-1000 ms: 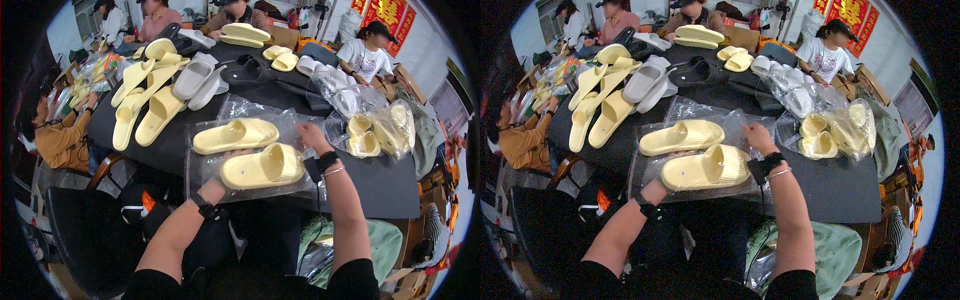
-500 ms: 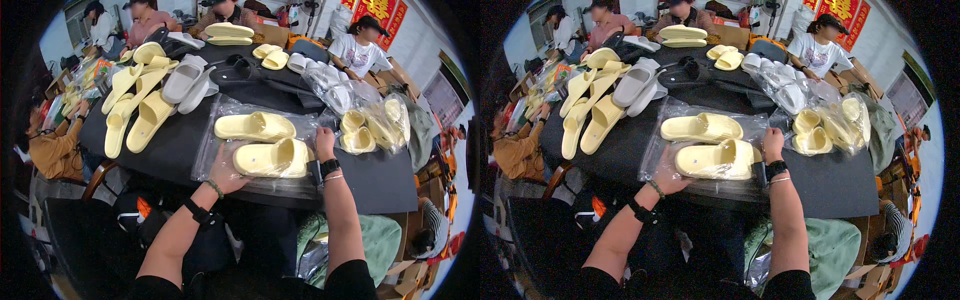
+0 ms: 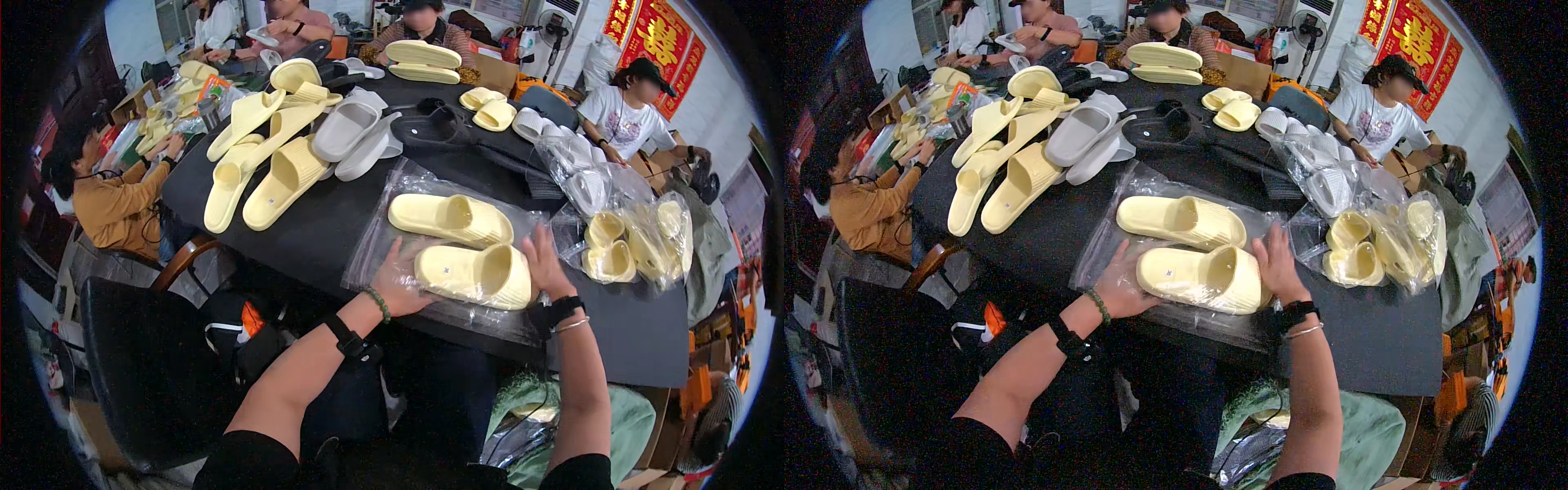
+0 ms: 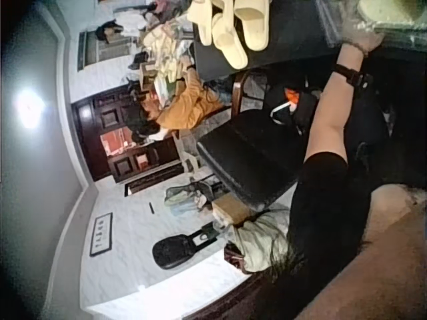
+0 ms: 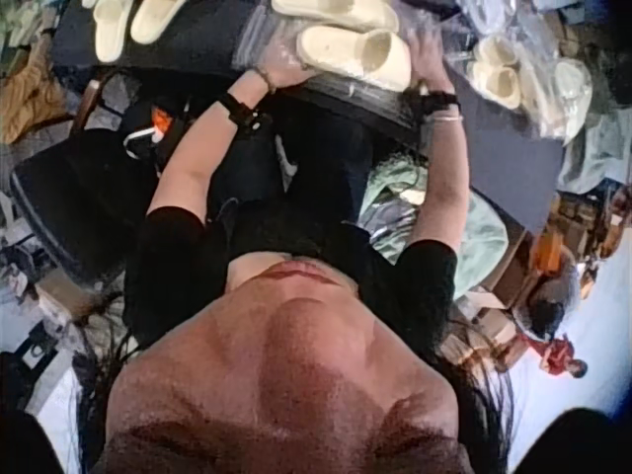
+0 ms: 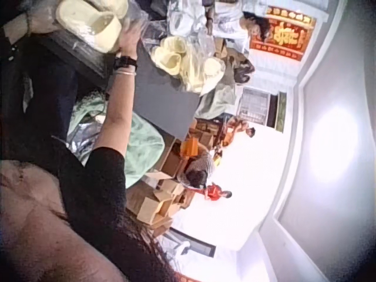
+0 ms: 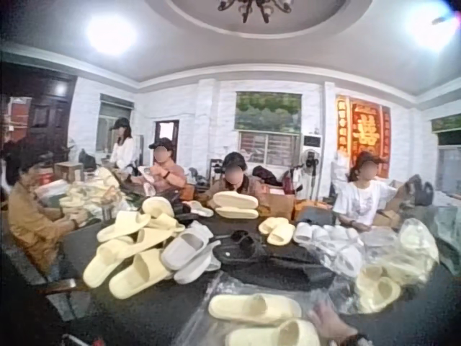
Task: Packing pairs of slippers into plastic bags at a shared work table.
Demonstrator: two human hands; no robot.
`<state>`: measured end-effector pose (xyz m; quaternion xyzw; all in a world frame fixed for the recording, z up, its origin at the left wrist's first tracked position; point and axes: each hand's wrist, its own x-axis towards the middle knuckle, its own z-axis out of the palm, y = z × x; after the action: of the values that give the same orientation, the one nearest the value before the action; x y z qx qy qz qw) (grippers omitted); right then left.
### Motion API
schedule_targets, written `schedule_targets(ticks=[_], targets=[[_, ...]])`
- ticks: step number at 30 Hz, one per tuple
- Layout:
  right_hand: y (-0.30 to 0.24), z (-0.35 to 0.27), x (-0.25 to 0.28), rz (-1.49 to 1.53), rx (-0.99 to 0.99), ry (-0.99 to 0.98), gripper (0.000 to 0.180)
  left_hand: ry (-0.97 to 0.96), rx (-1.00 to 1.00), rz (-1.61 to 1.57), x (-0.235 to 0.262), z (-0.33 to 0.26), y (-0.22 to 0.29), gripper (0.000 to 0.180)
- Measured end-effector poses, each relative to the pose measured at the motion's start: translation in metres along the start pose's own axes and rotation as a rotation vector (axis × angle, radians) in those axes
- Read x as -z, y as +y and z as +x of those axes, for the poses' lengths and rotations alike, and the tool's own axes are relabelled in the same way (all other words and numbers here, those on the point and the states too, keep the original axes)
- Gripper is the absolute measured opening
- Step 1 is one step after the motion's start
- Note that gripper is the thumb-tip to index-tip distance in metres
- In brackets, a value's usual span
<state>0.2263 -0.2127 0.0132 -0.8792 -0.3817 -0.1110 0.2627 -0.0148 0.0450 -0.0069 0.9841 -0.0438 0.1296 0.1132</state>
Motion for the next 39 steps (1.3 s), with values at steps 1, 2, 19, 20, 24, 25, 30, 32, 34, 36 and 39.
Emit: schedule_targets(ticks=[1,2,19,20,24,25,30,32,34,36,39], targets=[[0.01,-0.004,-0.008,-0.05,-0.092,-0.142,0.07,0.004,-0.043,0.061,-0.005,0.0,-0.003,0.072],[0.014,-0.007,-0.014,-0.098,-0.182,-0.285,0.071,0.003,-0.039,0.062,-0.003,-0.002,-0.002,0.072],[-0.01,-0.009,-0.011,-0.013,-0.301,-0.219,0.076,0.35,0.267,-0.177,0.122,-0.03,-0.053,0.022],[-0.009,-0.01,-0.011,-0.014,-0.303,-0.215,0.076,0.246,0.264,-0.301,0.12,-0.02,-0.049,0.024],[-0.004,-0.012,-0.016,-0.014,-0.282,-0.182,0.077,0.006,0.631,-0.875,0.095,0.017,-0.05,0.063],[-0.003,-0.012,-0.017,-0.02,-0.282,-0.183,0.077,0.009,0.631,-0.872,0.092,0.026,-0.054,0.063],[-0.007,-0.013,-0.013,-0.016,-0.28,-0.174,0.077,-0.403,0.852,-1.379,0.095,0.066,-0.054,0.083],[-0.009,-0.012,-0.013,-0.005,-0.288,-0.175,0.077,-0.396,0.863,-1.422,0.09,0.069,-0.05,0.076],[-0.007,-0.011,-0.017,-0.023,-0.297,-0.18,0.078,-0.112,0.764,-1.391,0.076,0.069,-0.044,0.074],[-0.008,-0.01,-0.017,-0.022,-0.301,-0.178,0.079,-0.073,0.746,-1.469,0.075,0.066,-0.049,0.072],[-0.006,-0.01,-0.019,-0.031,-0.305,-0.165,0.08,0.071,0.619,-1.383,0.078,0.058,-0.05,0.069]])
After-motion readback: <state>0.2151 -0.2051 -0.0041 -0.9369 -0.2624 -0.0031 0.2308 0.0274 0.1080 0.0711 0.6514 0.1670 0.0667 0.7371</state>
